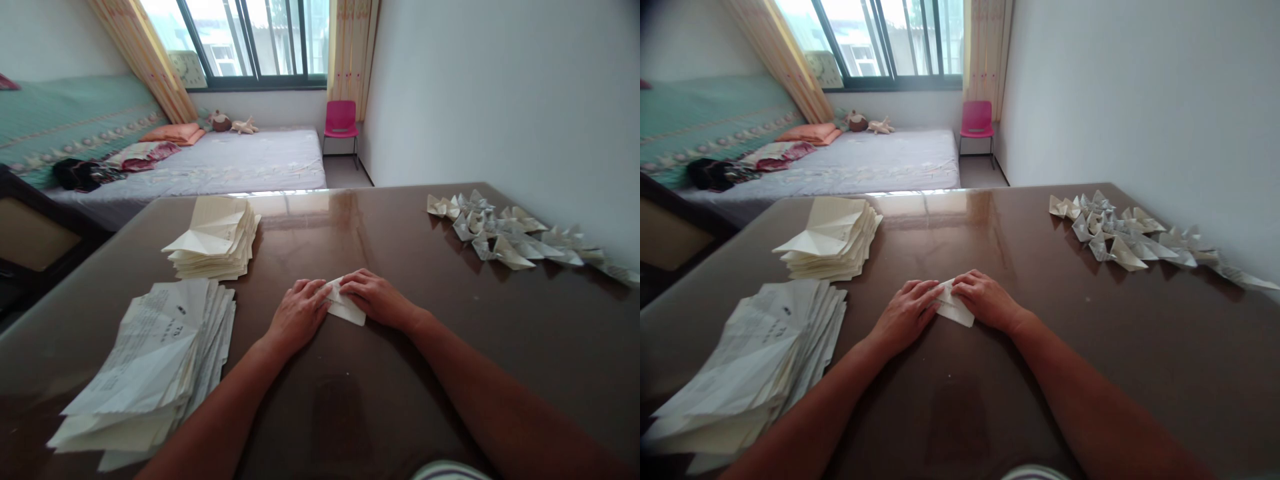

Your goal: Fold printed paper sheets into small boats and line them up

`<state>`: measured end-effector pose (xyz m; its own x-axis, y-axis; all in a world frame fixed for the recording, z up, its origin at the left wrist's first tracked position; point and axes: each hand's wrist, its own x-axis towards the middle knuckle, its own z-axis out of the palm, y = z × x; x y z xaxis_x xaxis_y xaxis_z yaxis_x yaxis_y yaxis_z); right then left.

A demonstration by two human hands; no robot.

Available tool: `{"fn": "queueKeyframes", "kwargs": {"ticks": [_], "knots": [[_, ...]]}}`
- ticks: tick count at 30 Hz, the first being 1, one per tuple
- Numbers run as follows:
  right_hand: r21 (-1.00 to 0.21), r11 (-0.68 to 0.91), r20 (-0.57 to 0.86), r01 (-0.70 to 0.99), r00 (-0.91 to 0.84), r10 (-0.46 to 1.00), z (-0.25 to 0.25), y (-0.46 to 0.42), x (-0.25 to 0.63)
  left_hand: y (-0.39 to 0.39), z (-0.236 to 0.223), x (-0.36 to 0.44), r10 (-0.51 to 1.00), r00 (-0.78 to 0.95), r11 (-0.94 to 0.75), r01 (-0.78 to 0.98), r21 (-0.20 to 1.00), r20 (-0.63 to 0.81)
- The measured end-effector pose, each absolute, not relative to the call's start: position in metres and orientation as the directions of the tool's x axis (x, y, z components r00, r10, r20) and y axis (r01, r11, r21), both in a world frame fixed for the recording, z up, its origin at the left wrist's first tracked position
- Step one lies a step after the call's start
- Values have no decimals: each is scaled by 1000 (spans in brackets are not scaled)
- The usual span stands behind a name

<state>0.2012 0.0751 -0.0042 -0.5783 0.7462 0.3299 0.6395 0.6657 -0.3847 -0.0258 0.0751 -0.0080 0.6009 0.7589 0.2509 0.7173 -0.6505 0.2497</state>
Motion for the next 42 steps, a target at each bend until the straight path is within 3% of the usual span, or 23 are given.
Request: {"fn": "queueKeyframes", "kwargs": {"ticks": [11,21,30,42], "knots": [[-331,679,169,655,-666,726,7,63,203,58,7,-37,711,692,-695,667,266,124],[-297,666,191,684,-641,744,7,64,200,59,0,-26,624,730,-774,626,93,279],[-265,661,214,702,-626,750,3,66,199,65,-9,-26,634,711,-759,648,68,304],[-326,631,185,704,-607,773,5,69,206,65,-3,-25,613,735,-779,623,66,289]]}}
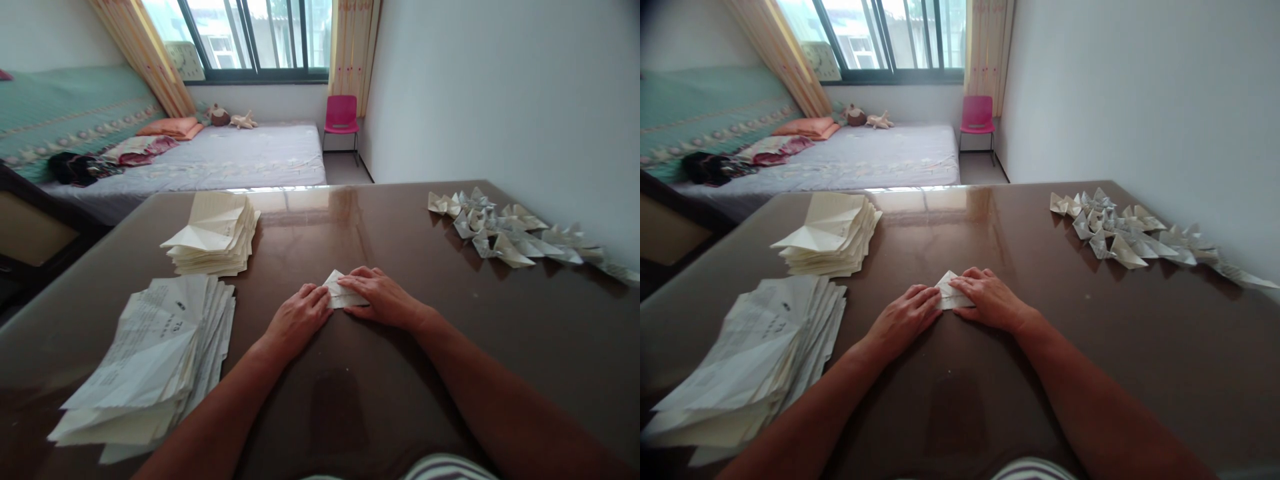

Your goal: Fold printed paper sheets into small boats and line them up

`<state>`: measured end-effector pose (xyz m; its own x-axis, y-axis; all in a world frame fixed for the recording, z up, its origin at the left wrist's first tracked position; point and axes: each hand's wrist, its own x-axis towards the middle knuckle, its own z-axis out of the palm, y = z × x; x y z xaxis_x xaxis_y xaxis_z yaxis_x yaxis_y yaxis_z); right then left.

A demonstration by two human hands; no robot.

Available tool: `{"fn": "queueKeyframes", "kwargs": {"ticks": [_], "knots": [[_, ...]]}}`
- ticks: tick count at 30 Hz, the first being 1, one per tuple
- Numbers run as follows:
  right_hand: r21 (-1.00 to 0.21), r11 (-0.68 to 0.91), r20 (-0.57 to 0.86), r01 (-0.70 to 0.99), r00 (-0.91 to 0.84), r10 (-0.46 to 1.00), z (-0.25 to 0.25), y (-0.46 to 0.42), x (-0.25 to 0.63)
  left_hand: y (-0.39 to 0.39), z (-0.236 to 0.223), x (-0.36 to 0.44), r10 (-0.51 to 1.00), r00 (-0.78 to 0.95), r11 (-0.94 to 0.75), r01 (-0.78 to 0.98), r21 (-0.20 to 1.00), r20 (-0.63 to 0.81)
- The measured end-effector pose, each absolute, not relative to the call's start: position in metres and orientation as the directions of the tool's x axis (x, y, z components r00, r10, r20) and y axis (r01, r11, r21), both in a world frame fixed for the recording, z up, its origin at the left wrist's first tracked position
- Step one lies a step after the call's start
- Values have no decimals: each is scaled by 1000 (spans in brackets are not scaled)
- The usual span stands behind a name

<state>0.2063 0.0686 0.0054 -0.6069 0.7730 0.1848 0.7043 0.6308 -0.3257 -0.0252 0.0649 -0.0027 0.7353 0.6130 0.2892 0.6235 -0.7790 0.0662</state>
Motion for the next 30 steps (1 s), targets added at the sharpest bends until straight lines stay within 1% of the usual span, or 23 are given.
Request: {"fn": "queueKeyframes", "kwargs": {"ticks": [10,15,20,25,28,30], "knots": [[-346,619,195,706,-591,783,7,67,205,66,-1,-25,621,717,-776,621,113,317],[-344,611,209,713,-576,790,8,66,204,65,0,-22,631,713,-765,637,93,307],[-305,619,214,724,-581,785,10,63,200,65,-1,-22,645,698,-742,670,35,311],[-228,607,218,761,-568,794,10,61,194,67,-2,-21,647,694,-727,686,-18,314],[-184,610,213,770,-575,790,8,62,195,68,-2,-21,663,684,-712,702,-24,304],[-175,617,214,767,-582,784,7,64,197,68,-2,-22,666,684,-715,699,-5,298]]}}
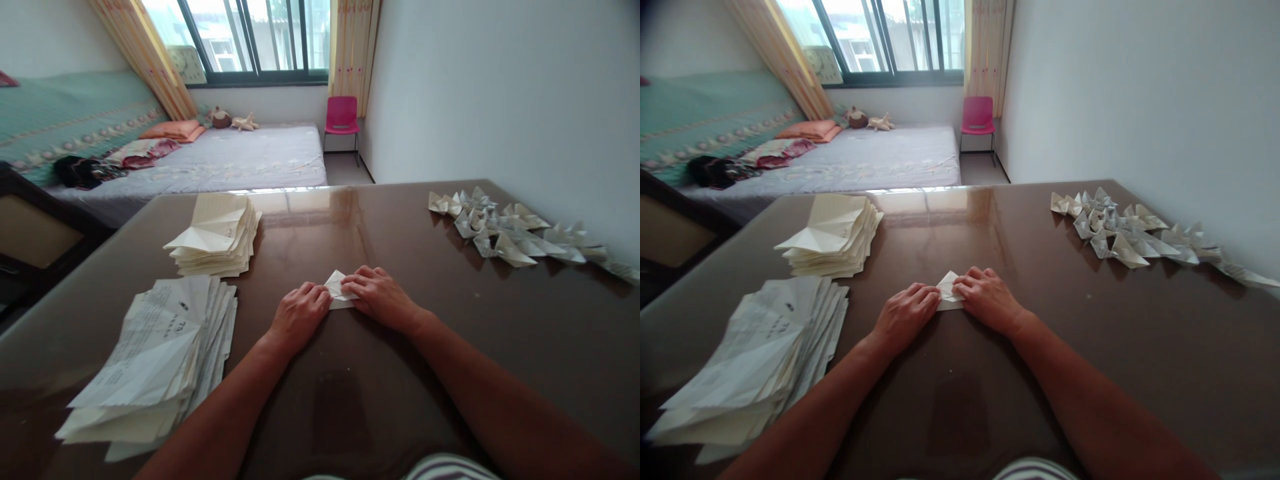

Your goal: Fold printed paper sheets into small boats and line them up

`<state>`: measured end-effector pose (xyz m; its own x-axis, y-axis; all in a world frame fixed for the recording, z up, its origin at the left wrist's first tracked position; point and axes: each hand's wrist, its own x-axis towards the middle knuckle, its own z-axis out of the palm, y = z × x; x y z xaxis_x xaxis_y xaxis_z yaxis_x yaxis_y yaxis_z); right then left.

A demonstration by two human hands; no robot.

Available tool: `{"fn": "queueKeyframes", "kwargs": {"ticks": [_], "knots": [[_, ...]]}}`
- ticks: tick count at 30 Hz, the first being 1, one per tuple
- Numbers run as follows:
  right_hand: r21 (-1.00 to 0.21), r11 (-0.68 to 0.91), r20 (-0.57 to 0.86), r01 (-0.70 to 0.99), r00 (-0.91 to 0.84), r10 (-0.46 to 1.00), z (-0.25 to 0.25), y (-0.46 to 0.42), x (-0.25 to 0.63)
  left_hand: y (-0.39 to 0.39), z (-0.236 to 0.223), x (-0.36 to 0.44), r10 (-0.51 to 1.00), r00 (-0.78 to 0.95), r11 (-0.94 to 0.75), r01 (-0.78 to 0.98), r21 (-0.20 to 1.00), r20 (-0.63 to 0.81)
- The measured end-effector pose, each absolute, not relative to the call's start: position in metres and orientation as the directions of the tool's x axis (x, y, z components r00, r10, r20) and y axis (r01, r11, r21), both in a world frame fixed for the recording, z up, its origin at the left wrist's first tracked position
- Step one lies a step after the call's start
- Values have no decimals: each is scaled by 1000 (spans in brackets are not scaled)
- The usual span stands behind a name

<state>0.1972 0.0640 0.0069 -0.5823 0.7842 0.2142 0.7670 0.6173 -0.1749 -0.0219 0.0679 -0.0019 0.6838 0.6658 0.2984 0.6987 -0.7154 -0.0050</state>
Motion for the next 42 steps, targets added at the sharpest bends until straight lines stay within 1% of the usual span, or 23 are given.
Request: {"fn": "queueKeyframes", "kwargs": {"ticks": [3,7,12,15,19,24,27,32,35,39,42], "knots": [[-223,640,228,735,-599,767,4,68,203,67,0,-24,653,695,-736,675,40,301],[-366,649,241,667,-606,758,-1,75,211,67,1,-28,659,694,-744,657,119,289],[-518,559,198,647,-546,814,-6,81,217,76,-5,-35,757,598,-652,667,360,262],[-596,495,149,632,-519,842,-5,83,220,82,-10,-38,805,544,-585,663,467,236],[-688,429,103,586,-506,856,1,85,229,85,-12,-40,844,498,-520,667,533,201],[-741,333,25,583,-471,882,6,86,237,84,-9,-39,864,468,-485,678,553,185],[-715,328,11,618,-459,888,6,85,237,83,-8,-38,874,455,-468,692,550,172],[-594,327,-26,735,-423,906,6,85,232,82,-7,-34,887,437,-448,742,498,145],[-531,304,-57,791,-392,918,6,84,229,80,-5,-30,903,407,-425,797,429,139],[-392,246,-84,886,-301,950,7,81,224,79,-3,-25,922,360,-387,862,327,141],[-311,209,-81,927,-245,966,9,78,220,78,-2,-22,927,345,-373,889,265,147]]}}
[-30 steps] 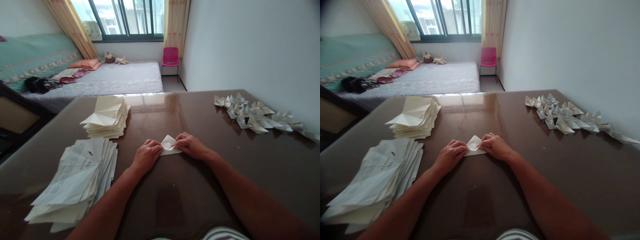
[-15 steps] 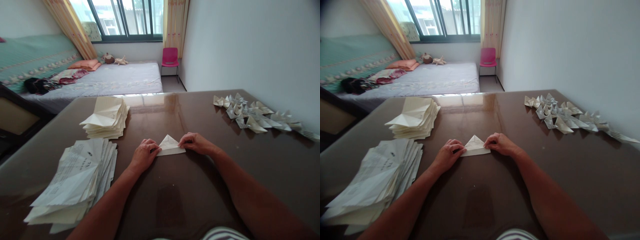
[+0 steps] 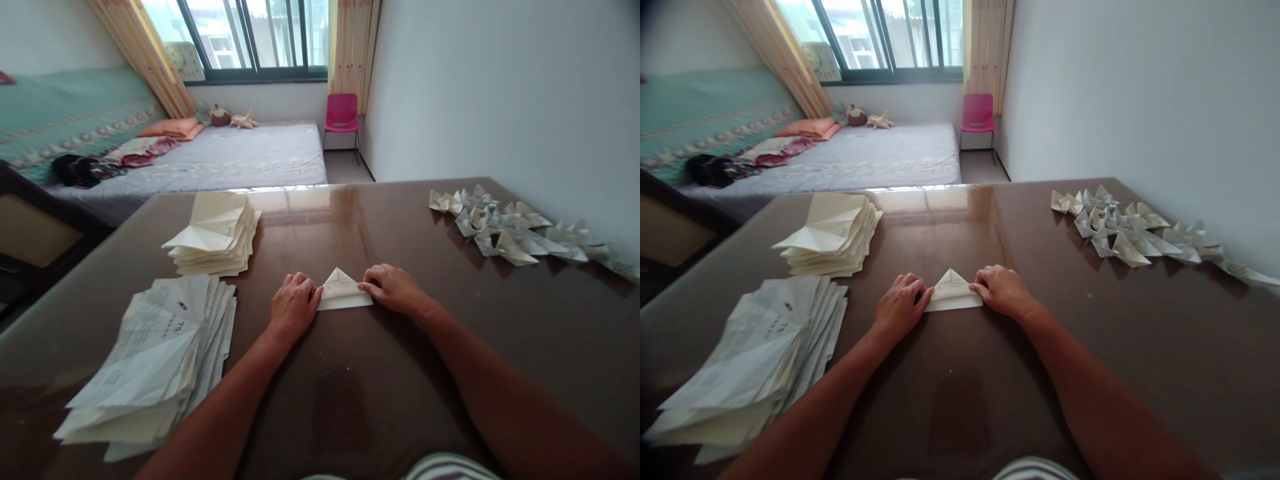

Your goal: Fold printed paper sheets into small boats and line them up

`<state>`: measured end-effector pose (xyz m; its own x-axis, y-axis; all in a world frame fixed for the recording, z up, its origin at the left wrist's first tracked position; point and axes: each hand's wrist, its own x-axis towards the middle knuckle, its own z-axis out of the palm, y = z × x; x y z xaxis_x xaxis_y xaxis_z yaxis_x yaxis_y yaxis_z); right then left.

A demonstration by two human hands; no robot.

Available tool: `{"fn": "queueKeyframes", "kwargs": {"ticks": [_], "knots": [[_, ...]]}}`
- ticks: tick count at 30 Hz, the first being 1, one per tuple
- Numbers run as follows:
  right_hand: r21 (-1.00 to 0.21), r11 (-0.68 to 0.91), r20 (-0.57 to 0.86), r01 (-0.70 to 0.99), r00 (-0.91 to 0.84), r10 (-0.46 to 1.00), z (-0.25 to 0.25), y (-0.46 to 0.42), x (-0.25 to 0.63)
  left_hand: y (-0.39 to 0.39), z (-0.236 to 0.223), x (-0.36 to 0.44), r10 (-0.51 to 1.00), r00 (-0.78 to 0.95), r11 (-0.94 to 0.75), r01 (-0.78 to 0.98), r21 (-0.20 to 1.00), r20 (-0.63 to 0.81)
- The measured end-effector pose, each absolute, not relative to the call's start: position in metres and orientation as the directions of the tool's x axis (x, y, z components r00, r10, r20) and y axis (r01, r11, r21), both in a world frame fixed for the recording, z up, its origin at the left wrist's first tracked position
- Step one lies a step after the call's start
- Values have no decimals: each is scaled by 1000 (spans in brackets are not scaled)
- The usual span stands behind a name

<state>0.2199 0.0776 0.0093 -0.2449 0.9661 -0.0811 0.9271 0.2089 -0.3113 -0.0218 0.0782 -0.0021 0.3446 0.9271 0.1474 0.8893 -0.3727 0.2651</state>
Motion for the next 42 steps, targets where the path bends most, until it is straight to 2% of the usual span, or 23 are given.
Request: {"fn": "queueKeyframes", "kwargs": {"ticks": [5,13,15,18,20,22,25,30,37,42], "knots": [[-222,172,-80,960,-193,978,14,74,214,78,0,-20,930,340,-360,919,160,140],[-164,155,-93,974,-172,981,13,76,210,77,-3,-14,920,351,-364,930,47,172],[-161,150,-99,975,-167,981,14,77,210,76,-5,-13,888,400,-421,906,50,228],[-166,141,-128,976,-163,978,15,79,210,76,-6,-14,754,583,-622,782,45,302],[-171,133,-142,976,-158,977,16,80,211,76,-6,-15,661,699,-732,681,28,272],[-176,120,-143,977,-146,979,16,81,211,76,-4,-15,622,755,-772,635,5,208],[-183,100,-142,978,-127,982,15,83,213,74,-1,-14,622,768,-771,634,-53,152],[-201,92,-136,975,-121,983,9,84,215,65,-3,-9,644,750,-740,661,-124,153],[-162,86,-80,983,-100,992,10,84,215,60,-11,-3,710,681,-673,731,-112,180],[-148,199,14,969,-199,980,31,66,208,62,-11,-6,712,674,-681,731,-39,198]]}}
